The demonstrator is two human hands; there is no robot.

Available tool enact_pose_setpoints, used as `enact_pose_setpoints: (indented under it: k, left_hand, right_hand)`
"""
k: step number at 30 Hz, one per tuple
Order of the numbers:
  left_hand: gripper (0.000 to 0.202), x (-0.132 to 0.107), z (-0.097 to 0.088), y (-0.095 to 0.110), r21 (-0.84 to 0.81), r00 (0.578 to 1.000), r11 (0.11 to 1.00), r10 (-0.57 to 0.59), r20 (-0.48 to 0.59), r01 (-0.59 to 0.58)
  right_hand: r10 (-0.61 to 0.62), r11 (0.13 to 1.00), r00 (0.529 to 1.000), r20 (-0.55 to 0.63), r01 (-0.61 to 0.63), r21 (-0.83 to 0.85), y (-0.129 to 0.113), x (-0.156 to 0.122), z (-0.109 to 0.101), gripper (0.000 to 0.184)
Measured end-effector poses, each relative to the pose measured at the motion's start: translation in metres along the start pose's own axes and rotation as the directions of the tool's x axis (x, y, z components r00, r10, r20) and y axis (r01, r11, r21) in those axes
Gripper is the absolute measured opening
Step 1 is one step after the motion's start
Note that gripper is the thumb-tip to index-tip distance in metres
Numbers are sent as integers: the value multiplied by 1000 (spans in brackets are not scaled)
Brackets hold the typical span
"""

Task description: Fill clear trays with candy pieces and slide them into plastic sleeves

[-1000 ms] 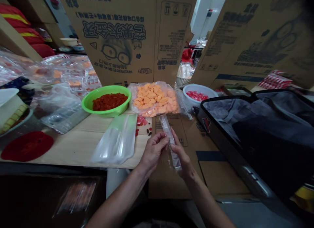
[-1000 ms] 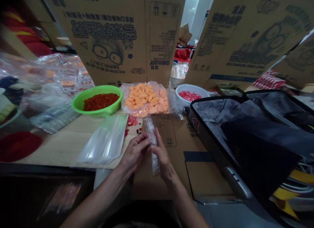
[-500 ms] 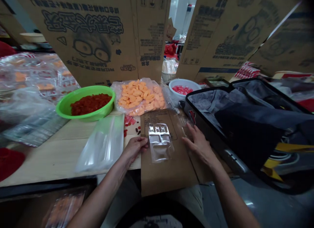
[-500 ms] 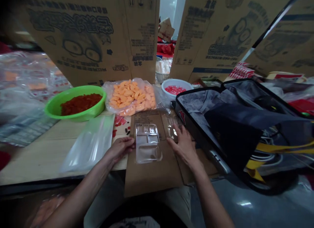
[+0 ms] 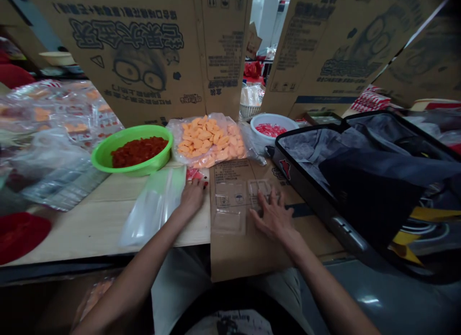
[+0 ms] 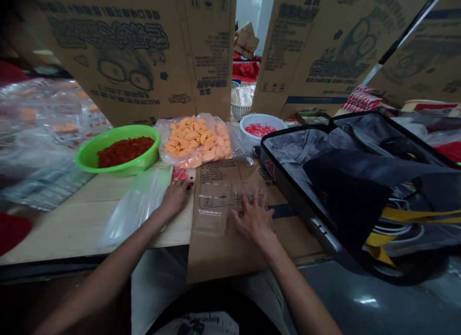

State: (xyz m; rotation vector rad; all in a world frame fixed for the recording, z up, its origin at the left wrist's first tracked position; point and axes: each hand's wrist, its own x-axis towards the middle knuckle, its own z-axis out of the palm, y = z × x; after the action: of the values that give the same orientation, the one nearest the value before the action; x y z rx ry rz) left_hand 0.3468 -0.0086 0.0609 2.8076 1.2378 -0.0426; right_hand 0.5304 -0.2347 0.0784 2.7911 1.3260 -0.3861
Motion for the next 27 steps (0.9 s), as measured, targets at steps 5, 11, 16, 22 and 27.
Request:
enact_pose_setpoints:
  k: [5, 11, 16, 22, 27]
  left_hand:
    - [45, -9, -15, -6, -79, 991, 997, -36, -126, 26]
    - [46, -76, -15, 49, -389, 906, 823, 413, -92, -415]
    - [59, -91, -2, 86, -500, 930, 794, 362, -66, -345]
    - [42, -67, -28, 14, -272, 988, 962, -35, -147, -6]
    - [61, -72, -25, -51, -77, 990, 988, -126, 68, 131]
  right_hand:
    - [-81, 989, 996, 27, 77, 128, -1, -3, -6, 69]
    - [-100, 994, 989, 107, 95, 53, 29, -1, -6, 69]
    - [-101, 991, 987, 122, 110, -75, 28, 5, -15, 67]
    - [-374, 926, 927, -35, 371, -62, -19, 28, -56, 58]
    - [-524, 849, 851, 8, 522, 84, -100, 74, -72, 41]
